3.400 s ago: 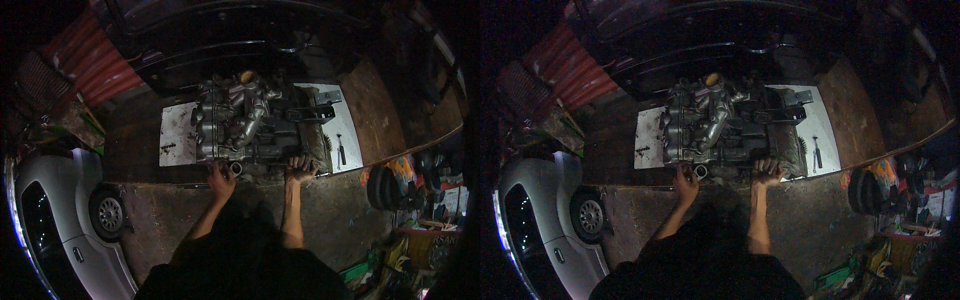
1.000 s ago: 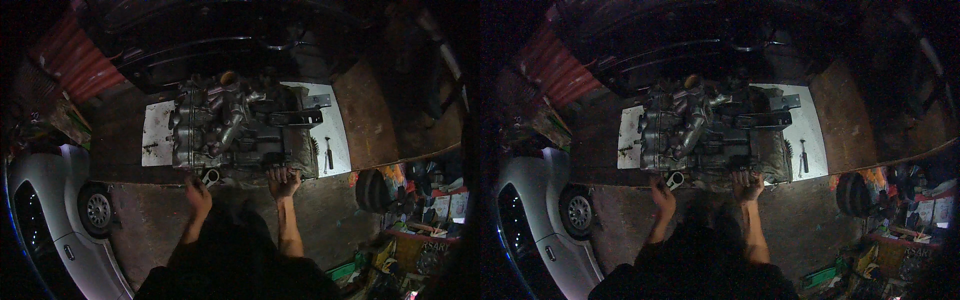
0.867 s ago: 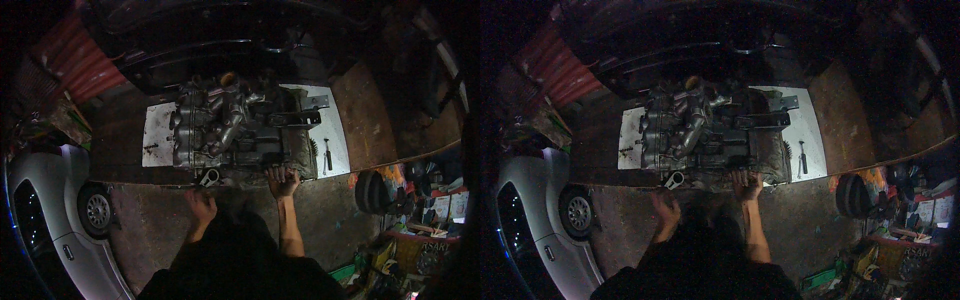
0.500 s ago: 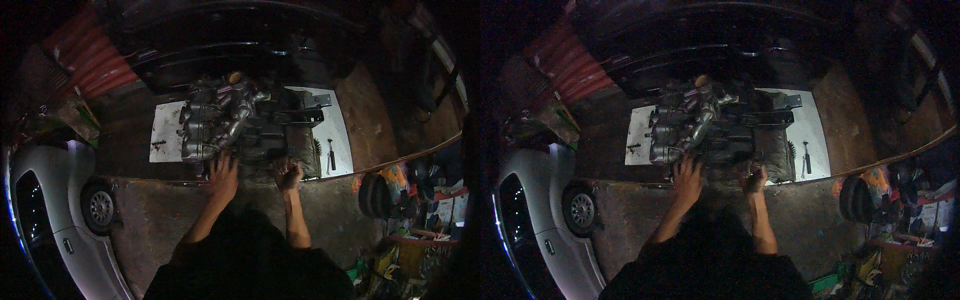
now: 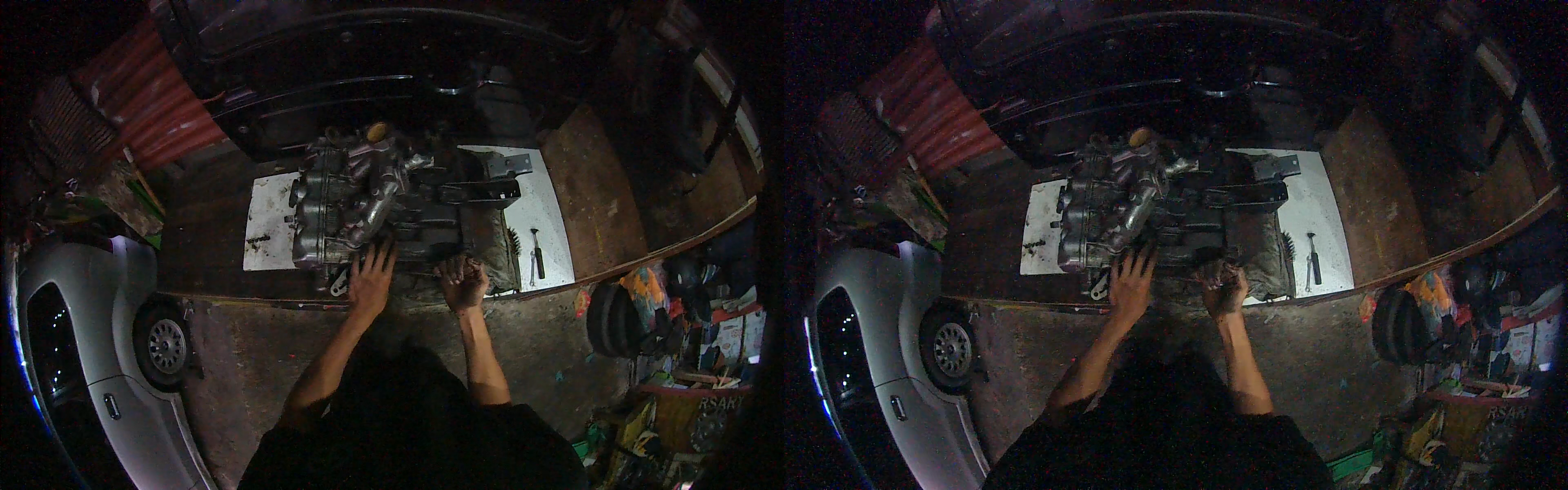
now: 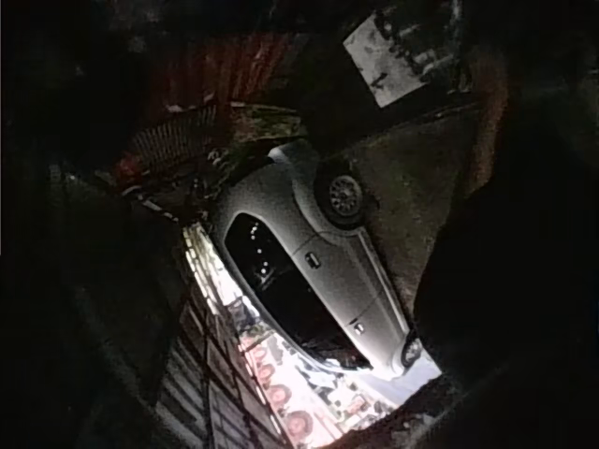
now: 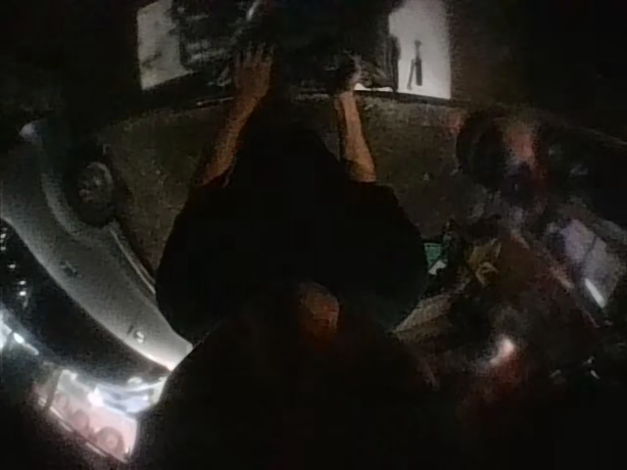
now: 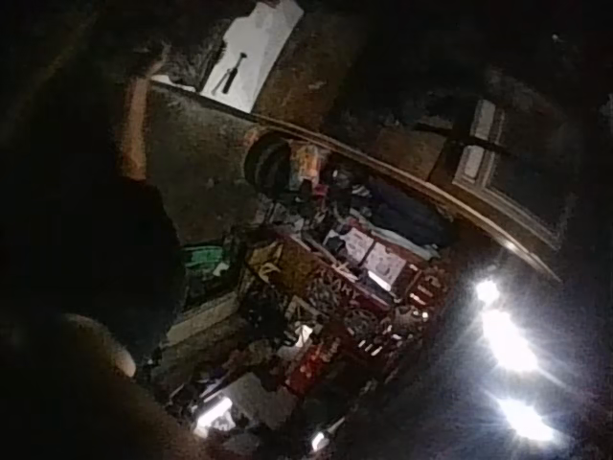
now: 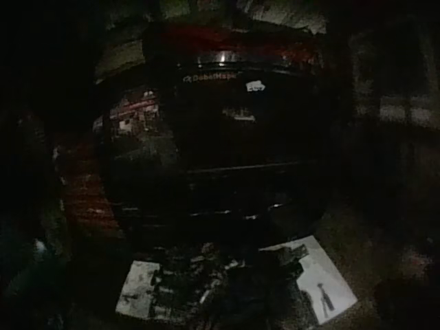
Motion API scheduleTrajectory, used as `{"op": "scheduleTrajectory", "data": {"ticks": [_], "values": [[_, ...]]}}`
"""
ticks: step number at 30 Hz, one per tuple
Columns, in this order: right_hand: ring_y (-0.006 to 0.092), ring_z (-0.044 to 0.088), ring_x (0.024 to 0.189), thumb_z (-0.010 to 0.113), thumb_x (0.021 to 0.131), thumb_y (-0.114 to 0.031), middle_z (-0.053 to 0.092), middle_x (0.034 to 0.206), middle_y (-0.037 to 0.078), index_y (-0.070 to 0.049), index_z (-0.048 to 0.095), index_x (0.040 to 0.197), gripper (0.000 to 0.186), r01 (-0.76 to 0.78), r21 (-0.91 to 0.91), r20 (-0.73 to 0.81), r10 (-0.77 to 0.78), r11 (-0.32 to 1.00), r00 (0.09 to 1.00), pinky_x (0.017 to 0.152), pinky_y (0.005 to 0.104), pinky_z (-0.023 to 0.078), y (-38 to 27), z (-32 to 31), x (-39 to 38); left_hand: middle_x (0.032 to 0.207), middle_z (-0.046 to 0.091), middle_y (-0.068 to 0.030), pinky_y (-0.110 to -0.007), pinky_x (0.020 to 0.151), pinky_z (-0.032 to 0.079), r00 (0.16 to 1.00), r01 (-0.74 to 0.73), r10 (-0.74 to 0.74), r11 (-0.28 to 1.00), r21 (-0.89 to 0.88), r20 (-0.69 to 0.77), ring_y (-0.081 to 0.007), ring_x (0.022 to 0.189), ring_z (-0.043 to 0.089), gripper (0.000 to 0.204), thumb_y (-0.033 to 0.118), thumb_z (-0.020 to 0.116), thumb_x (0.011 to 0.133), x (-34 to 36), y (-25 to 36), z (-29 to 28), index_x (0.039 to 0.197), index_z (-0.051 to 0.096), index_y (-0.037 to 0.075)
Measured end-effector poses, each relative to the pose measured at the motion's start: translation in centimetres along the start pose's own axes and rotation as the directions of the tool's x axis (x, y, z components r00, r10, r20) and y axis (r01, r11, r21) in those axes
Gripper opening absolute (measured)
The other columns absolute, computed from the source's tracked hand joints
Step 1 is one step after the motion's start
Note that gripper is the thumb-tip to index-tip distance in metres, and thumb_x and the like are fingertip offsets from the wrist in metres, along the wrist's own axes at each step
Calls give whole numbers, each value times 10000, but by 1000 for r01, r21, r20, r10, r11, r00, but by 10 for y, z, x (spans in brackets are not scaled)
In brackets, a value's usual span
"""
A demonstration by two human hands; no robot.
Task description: The person uses a wrench to loosen and remove bolts from a car engine block placed on a workbench. They repeatedly reposition the wrench and hands to access different bolt locations on the engine.
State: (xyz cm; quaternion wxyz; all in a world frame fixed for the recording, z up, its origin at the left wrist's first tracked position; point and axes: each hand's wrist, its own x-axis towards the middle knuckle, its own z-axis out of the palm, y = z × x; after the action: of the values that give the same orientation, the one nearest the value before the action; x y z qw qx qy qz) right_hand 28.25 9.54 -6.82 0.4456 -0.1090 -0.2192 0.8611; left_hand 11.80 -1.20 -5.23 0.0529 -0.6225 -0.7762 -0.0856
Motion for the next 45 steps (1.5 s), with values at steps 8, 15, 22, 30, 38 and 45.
{"op": "scheduleTrajectory", "data": {"ticks": [8,15,22,30,38,45], "values": [[170,386,608,447,857,-336,393,616,31,-75,485,676,319,-22,97,-278,48,995,959,701,346,379,-11,11,-5,1418,301,-38,-505,988,294,1000,19,-17,998,56,-23,-255,1209,374,784,106,645,687,2,6,3,1390,299,140],[199,393,620,445,874,-413,433,645,32,-57,560,794,383,-51,142,-233,83,989,969,704,375,392,-12,-6,-2,1417,294,-21,-524,969,307,998,18,-12,995,96,-62,-262,1184,384,895,160,706,646,0,3,17,1411,241,174],[273,522,656,469,858,-473,557,680,78,-46,599,762,456,-76,199,-281,131,977,951,819,534,415,-10,-13,4,1404,308,-22,-539,965,310,999,25,-22,991,133,-24,-268,1179,383,902,154,715,633,0,4,15,1409,255,174],[290,538,612,446,864,-461,570,678,98,-41,595,769,455,6,80,-438,29,997,899,754,534,439,-12,-5,6,1420,293,-21,-522,991,293,997,35,-42,993,113,60,-242,1125,412,792,138,660,679,2,7,8,1387,306,151],[213,468,560,487,836,-439,485,541,58,-83,573,675,400,65,-4,-436,-60,998,898,615,398,395,-1,3,5,1437,269,-24,-519,1002,278,999,15,-18,996,87,37,-234,1138,405,756,144,645,696,-1,6,4,1379,320,128],[194,495,526,474,846,-378,512,563,59,-81,533,604,388,63,142,-531,22,988,847,581,319,450,-5,15,-2,1435,275,-35,-514,1006,272,994,20,-31,994,105,101,-246,1166,390,750,149,641,696,1,5,4,1375,324,111]]}}
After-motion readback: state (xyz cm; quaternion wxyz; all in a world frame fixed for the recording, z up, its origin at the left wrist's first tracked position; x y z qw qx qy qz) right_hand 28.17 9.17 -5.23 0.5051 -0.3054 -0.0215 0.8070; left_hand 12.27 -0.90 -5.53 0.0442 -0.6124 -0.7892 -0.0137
